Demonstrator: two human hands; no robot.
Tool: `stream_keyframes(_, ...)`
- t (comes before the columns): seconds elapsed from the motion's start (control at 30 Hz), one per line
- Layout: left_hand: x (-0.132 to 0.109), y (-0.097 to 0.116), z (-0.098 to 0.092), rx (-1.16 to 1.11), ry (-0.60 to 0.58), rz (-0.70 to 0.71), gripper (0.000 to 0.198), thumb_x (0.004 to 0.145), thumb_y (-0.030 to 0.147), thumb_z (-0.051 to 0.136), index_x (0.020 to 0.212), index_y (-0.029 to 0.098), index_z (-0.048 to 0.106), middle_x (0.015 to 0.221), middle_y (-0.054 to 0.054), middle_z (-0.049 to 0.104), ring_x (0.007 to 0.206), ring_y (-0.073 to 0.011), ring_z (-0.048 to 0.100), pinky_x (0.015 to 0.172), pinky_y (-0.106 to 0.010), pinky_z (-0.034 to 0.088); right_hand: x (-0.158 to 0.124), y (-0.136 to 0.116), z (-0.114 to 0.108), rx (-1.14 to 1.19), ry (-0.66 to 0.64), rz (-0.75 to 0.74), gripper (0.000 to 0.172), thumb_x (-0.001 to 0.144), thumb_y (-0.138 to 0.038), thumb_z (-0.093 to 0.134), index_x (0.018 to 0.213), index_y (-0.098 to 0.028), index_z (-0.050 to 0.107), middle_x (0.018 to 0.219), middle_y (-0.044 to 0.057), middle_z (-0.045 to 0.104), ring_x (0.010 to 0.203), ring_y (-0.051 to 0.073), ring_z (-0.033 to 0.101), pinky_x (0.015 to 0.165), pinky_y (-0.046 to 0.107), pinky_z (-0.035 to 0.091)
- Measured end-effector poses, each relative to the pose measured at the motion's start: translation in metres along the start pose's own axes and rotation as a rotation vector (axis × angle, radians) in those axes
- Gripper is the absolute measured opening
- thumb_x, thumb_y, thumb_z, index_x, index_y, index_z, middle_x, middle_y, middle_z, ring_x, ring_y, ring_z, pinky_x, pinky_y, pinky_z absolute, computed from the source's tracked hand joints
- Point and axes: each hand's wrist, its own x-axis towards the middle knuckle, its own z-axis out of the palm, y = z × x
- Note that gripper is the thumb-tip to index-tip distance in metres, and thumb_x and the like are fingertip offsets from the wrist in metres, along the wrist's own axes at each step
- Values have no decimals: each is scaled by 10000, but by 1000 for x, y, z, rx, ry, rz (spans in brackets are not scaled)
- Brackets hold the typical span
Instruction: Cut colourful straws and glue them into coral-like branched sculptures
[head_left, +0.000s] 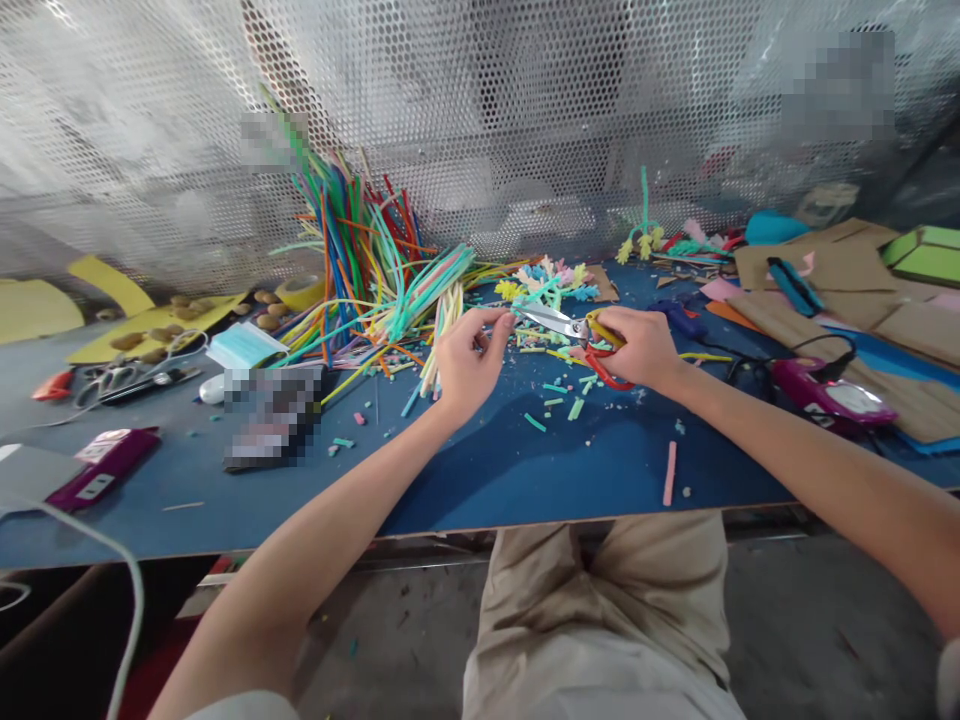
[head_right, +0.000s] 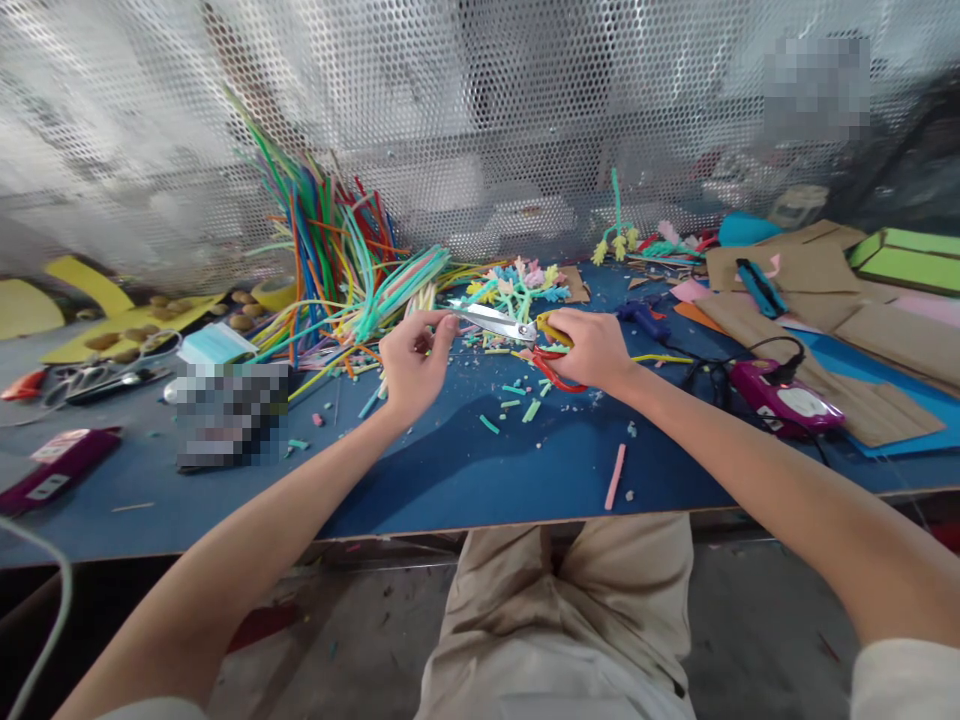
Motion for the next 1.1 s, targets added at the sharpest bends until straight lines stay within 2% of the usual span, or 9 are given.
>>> stream_keyframes(0.17, 0, 1, 1, 11, 7, 18, 406, 1050, 551, 559, 968, 218, 776, 799, -30, 755, 577, -108, 537, 600, -271, 462, 1, 5, -3, -38, -40, -32, 522, 891, -688, 598, 679, -230, 464, 747, 59, 627, 684, 185, 533, 619, 322, 354)
stream_keyframes(0.4, 1, 0, -1, 48, 29, 83, 352, 1059, 486, 569, 984, 218, 786, 830, -31, 758, 599, -108, 553, 627, -268, 461, 1, 7, -5, -2, -44, -42, 563, 886, -685, 588, 634, -241, 350, 628, 31, 509, 591, 165, 435, 583, 323, 321)
stream_keyframes(0.53, 2, -7, -2, 110, -5, 179, 282, 1054, 430, 597, 1020, 227, 790, 895, -27, 780, 627, -106, 598, 672, -266, 463, 3, 10, -13, 9, 74, 31, 587, 844, -706, 631, 634, -249, 330, 628, 33, 512, 596, 170, 446, 584, 330, 339)
stream_keyframes(0.63, 1, -11, -2, 152, -61, 258, 231, 1043, 405, 630, 1041, 248, 799, 929, -19, 800, 660, -112, 650, 709, -275, 466, 8, 20, -21, -10, 190, 119, 575, 854, -689, 636, 639, -250, 334, 623, 26, 517, 592, 162, 438, 600, 332, 347)
stream_keyframes(0.7, 0, -12, -1, 172, -84, 302, 193, 1035, 381, 652, 1043, 259, 802, 941, -9, 809, 699, -118, 687, 723, -282, 459, 13, 30, -26, -31, 216, 182, 576, 874, -700, 613, 636, -248, 346, 616, 26, 524, 585, 158, 437, 596, 333, 333)
stream_keyframes(0.83, -1, -13, 0, 210, -94, 342, 164, 1025, 368, 678, 1053, 271, 807, 956, 5, 823, 745, -121, 732, 725, -287, 456, 18, 50, -34, -192, 123, 317, 565, 887, -761, 569, 677, -244, 483, 715, 75, 644, 654, 210, 539, 602, 340, 325)
stream_keyframes(0.9, -1, -13, 0, 211, -101, 350, 165, 1020, 372, 687, 1050, 270, 813, 965, 3, 829, 794, -128, 757, 731, -281, 476, 18, 59, -36, -288, 39, 364, 552, 853, -781, 605, 761, -237, 576, 833, 111, 710, 744, 261, 613, 619, 341, 340)
stream_keyframes(1.0, -2, -14, 1, 170, -122, 345, 165, 1023, 358, 681, 1061, 271, 816, 988, 9, 833, 849, -127, 779, 703, -252, 508, 18, 69, -36, -380, -56, 412, 590, 785, -800, 671, 873, -218, 648, 935, 150, 741, 832, 317, 652, 643, 344, 358)
stream_keyframes(1.1, -3, -16, 2, 143, -146, 349, 166, 1030, 333, 668, 1068, 269, 816, 995, 12, 834, 858, -129, 787, 691, -234, 528, 19, 73, -39, -380, -13, 410, 609, 795, -807, 670, 924, -212, 661, 1002, 168, 744, 890, 322, 648, 682, 356, 385)
